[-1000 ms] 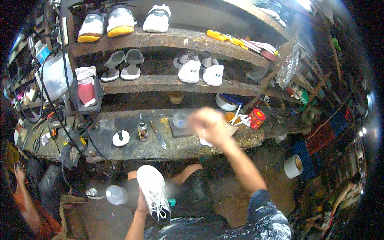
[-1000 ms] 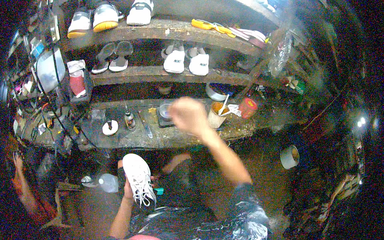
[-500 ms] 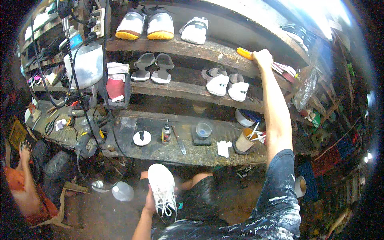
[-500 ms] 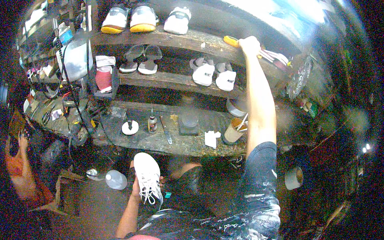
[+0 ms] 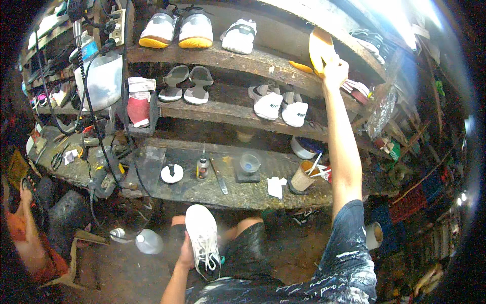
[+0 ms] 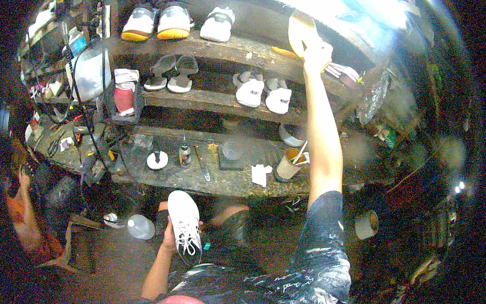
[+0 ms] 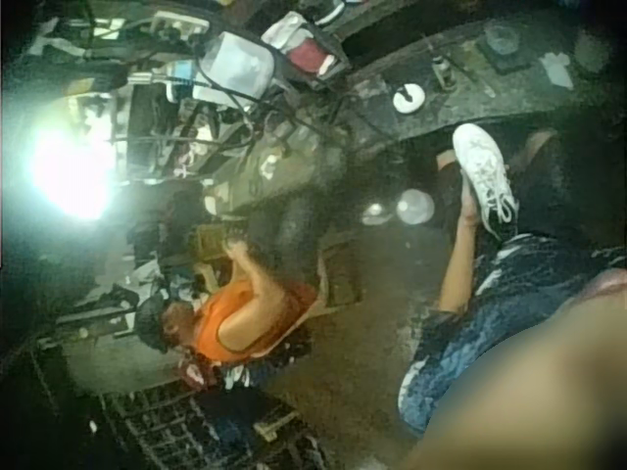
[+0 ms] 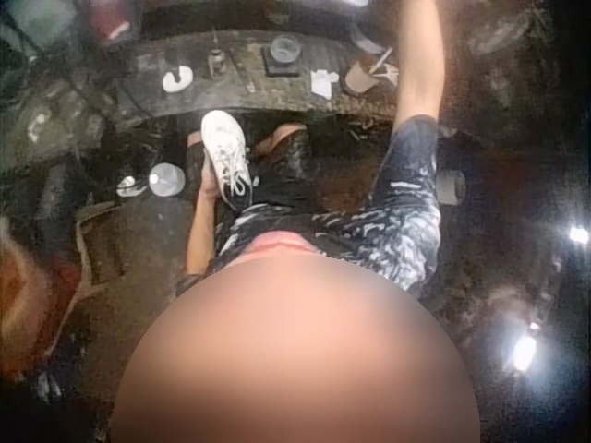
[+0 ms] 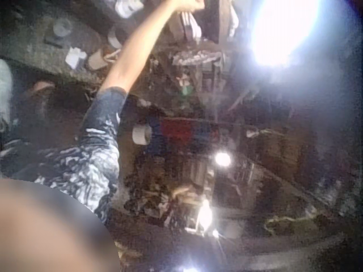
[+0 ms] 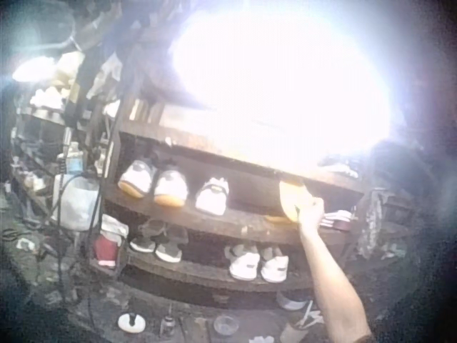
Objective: The person holds a white sneaker and applies glue from a bottle to the toe area. They use a metal tool to spread and press the glue into the seam, repeating the application and spreading steps multiple times.
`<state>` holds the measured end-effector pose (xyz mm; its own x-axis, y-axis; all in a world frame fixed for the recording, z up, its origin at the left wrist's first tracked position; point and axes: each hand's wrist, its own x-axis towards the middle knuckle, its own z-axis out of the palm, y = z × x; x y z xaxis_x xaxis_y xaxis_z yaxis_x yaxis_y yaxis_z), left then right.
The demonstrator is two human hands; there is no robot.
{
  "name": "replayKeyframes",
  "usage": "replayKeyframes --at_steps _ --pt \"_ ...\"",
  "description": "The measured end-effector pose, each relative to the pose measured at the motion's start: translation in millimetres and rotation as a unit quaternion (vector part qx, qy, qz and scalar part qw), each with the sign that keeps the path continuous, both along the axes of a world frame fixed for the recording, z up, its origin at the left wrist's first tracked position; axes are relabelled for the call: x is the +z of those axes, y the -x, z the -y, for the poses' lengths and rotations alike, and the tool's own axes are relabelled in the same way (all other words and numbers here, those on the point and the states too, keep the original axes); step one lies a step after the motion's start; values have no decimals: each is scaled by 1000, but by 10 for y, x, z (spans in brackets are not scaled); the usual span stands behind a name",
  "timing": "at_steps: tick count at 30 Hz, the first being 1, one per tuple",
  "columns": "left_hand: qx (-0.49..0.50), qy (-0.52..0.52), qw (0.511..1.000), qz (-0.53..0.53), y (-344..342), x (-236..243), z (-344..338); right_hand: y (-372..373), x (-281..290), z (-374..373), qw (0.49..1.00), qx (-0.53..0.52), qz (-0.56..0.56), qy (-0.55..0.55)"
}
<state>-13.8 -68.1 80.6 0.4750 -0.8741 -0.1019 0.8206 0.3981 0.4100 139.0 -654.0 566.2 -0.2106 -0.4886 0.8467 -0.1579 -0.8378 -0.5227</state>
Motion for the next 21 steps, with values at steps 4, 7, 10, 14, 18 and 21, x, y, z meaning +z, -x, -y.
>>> replayKeyframes --at_steps 4,7,10,14,18,21 --pt "31 -31 999 -31 7 -63 12 596 -294 -502 914 370 130 -103" --pt "24 -17 996 -81 19 -74 18 1131 -996 -1111 817 506 129 -244" --pt "4 0 993 -122 16 -33 9 1542 -1776 -1788 414 841 90 -336" --pt "14 -26 998 -57 15 54 -11 1719 -2459 -2590 212 876 201 -383" --pt "19 6 998 -57 8 72 -10 1818 -2644 -2914 138 868 195 -435" --pt "33 -33 997 -59 28 83 -24 1865 -2676 -2984 180 871 115 -441"
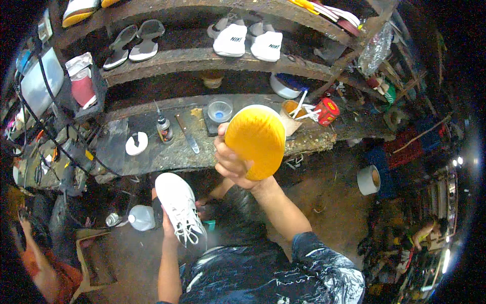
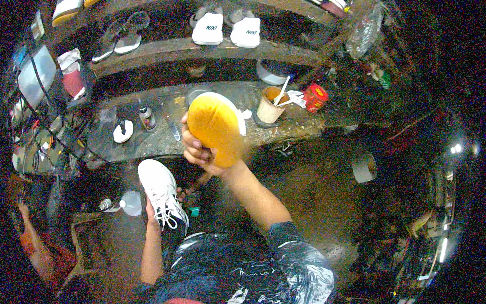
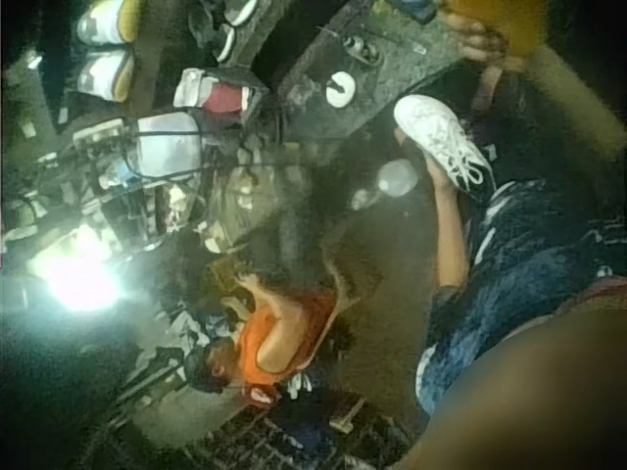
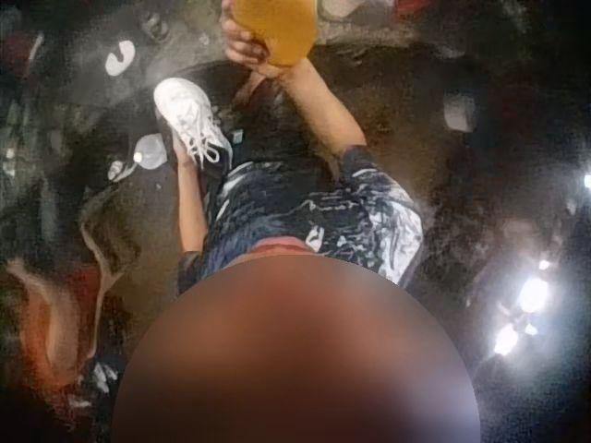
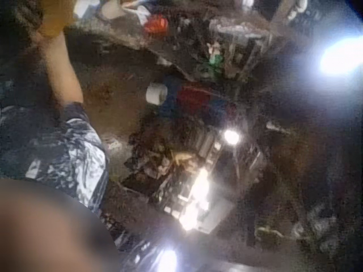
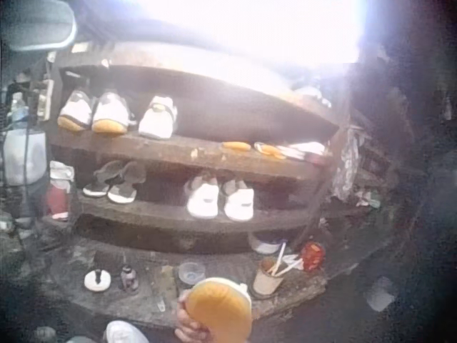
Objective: The person holds a white sneaker and applies glue from a bottle to the toe area. They use a metal tool to spread and press the glue into the seam, repeating the application and spreading steps multiple times.
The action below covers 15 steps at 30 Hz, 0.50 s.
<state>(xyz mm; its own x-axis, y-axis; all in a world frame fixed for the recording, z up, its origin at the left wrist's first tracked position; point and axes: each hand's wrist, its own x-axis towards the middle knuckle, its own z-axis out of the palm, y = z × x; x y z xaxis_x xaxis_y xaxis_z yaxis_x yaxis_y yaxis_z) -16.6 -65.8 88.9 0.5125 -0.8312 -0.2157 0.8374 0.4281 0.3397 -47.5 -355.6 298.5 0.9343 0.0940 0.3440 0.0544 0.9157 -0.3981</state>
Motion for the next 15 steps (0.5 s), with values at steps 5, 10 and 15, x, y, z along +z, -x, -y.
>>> replayKeyframes --at_steps 5,10,15 --pt "-10 -24 999 30 13 69 -7 7 -61 -130 998 -18 -32 56" --pt "-10 -6 1000 -21 -1 70 16 42 -73 -217 992 -51 -70 95" --pt "23 -99 994 33 21 42 -26 105 -89 -264 989 -51 -52 128"
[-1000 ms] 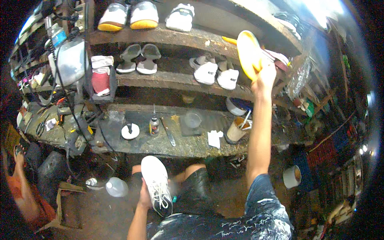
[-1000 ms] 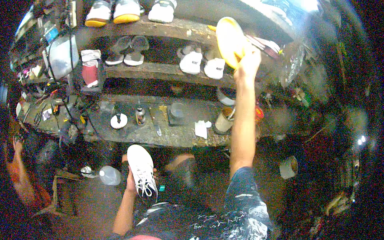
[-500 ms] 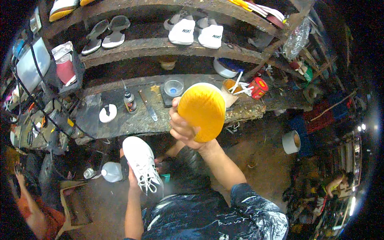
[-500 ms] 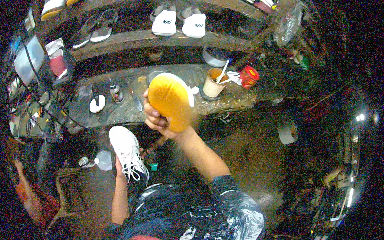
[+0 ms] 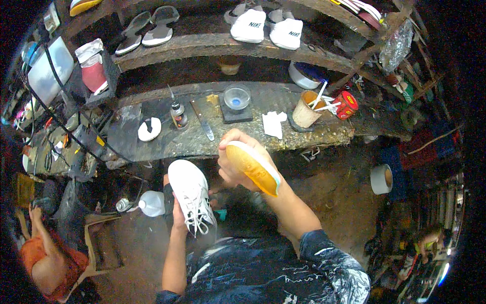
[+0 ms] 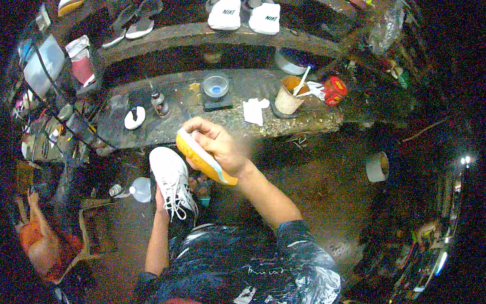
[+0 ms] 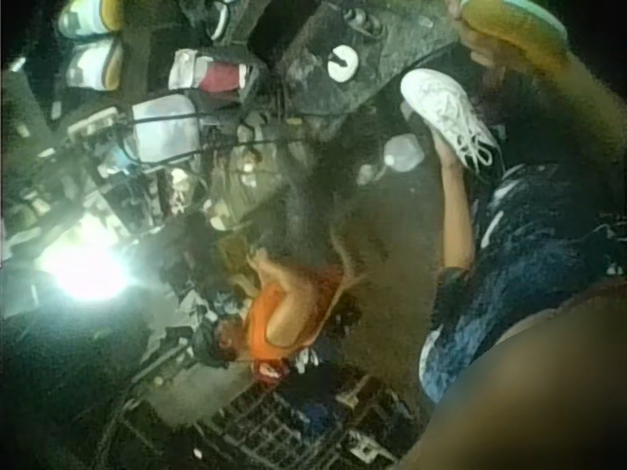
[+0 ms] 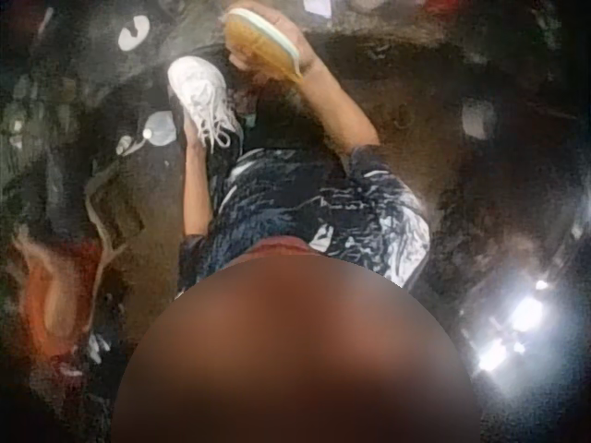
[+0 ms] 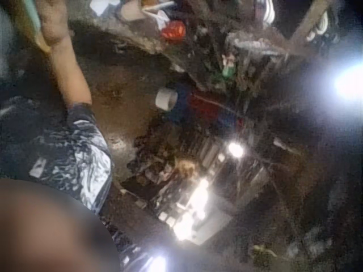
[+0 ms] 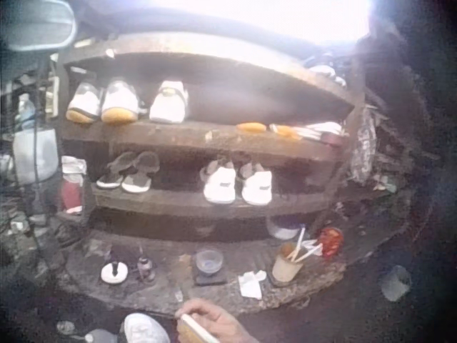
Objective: The person holds a white sneaker and applies glue from a bottle to the toe area. They use a metal tool to spread and press the glue into the seam, repeating the application and spreading steps multiple times.
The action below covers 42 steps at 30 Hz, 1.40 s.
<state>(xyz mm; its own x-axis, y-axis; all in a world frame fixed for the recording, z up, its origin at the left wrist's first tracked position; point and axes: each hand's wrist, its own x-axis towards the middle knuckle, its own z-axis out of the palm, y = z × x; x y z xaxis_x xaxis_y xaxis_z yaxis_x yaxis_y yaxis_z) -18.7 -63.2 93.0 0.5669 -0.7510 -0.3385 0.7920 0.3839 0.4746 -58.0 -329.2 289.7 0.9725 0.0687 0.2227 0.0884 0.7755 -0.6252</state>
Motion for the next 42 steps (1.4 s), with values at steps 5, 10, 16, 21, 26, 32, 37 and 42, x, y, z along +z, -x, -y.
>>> replayKeyframes --at_steps 5,10,16,21,26,32,37,42 --pt "4 61 997 -53 -22 -7 -10 3 -19 -30 1000 9 16 -5" --pt "-18 26 999 4 -13 8 16 20 -6 -17 1000 5 24 10" --pt "0 31 1000 0 -1 83 67 39 15 -47 999 -24 -24 29" --pt "-13 -61 996 60 0 168 42 43 45 -62 995 -42 -49 74" --pt "-16 -92 992 86 -13 205 34 42 75 -86 990 -64 -60 107" --pt "7 -127 990 59 6 209 41 51 140 -108 985 -88 -86 120" --pt "7 -143 988 61 4 132 1 49 156 -186 979 -138 -124 81" --pt "52 -112 992 9 -1 -27 -4 60 146 -174 982 -130 -121 56"
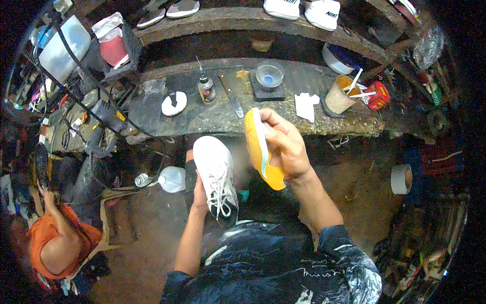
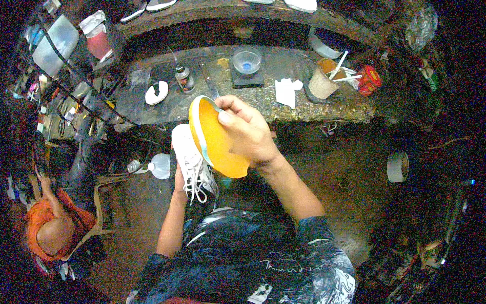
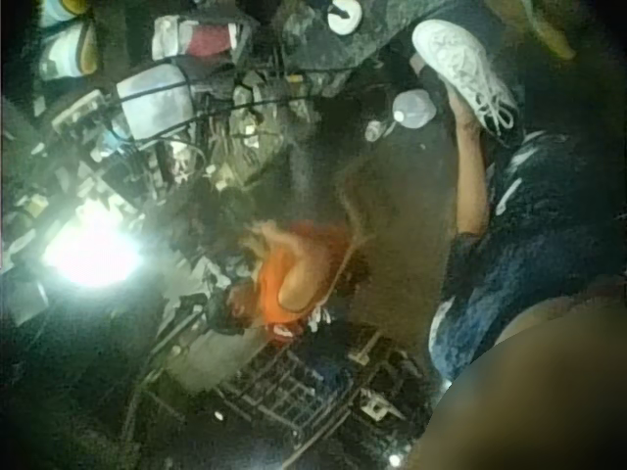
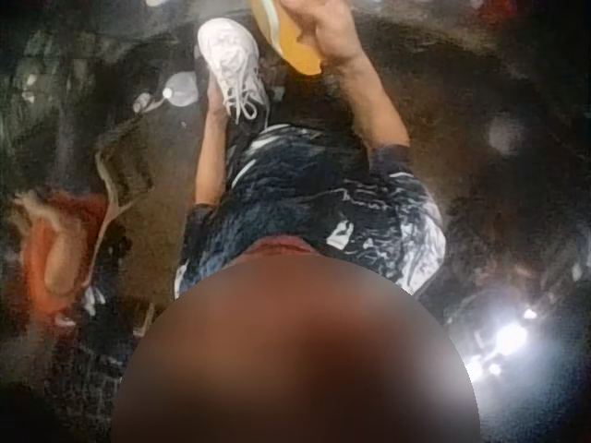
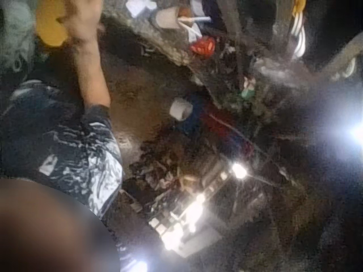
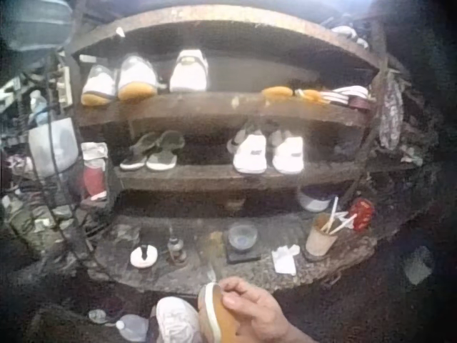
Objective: The person holds a white sneaker and applies glue from a bottle to the toe area. They use a metal tool to spread and press the glue into the seam, repeating the application and spreading steps multiple times.
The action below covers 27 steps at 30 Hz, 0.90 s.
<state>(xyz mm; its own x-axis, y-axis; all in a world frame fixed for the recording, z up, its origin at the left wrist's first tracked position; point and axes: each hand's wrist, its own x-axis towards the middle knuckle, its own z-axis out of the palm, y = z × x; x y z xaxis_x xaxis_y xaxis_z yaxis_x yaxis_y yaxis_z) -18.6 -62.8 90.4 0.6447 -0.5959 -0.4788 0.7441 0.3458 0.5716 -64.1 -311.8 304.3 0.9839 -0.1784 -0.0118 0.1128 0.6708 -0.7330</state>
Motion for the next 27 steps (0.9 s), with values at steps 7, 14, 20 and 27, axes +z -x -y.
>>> replayKeyframes --at_steps 7,14,20,27 --pt "-28 -24 999 40 -15 -34 -46 70 69 -108 947 -121 -2 299" --pt "-27 10 999 21 7 -74 -46 272 258 -97 803 -216 241 501" --pt "-33 110 992 -55 -43 -214 -69 440 437 -135 690 -241 308 609" --pt "-41 243 954 -169 -85 -360 -26 504 565 -175 689 -209 303 625"
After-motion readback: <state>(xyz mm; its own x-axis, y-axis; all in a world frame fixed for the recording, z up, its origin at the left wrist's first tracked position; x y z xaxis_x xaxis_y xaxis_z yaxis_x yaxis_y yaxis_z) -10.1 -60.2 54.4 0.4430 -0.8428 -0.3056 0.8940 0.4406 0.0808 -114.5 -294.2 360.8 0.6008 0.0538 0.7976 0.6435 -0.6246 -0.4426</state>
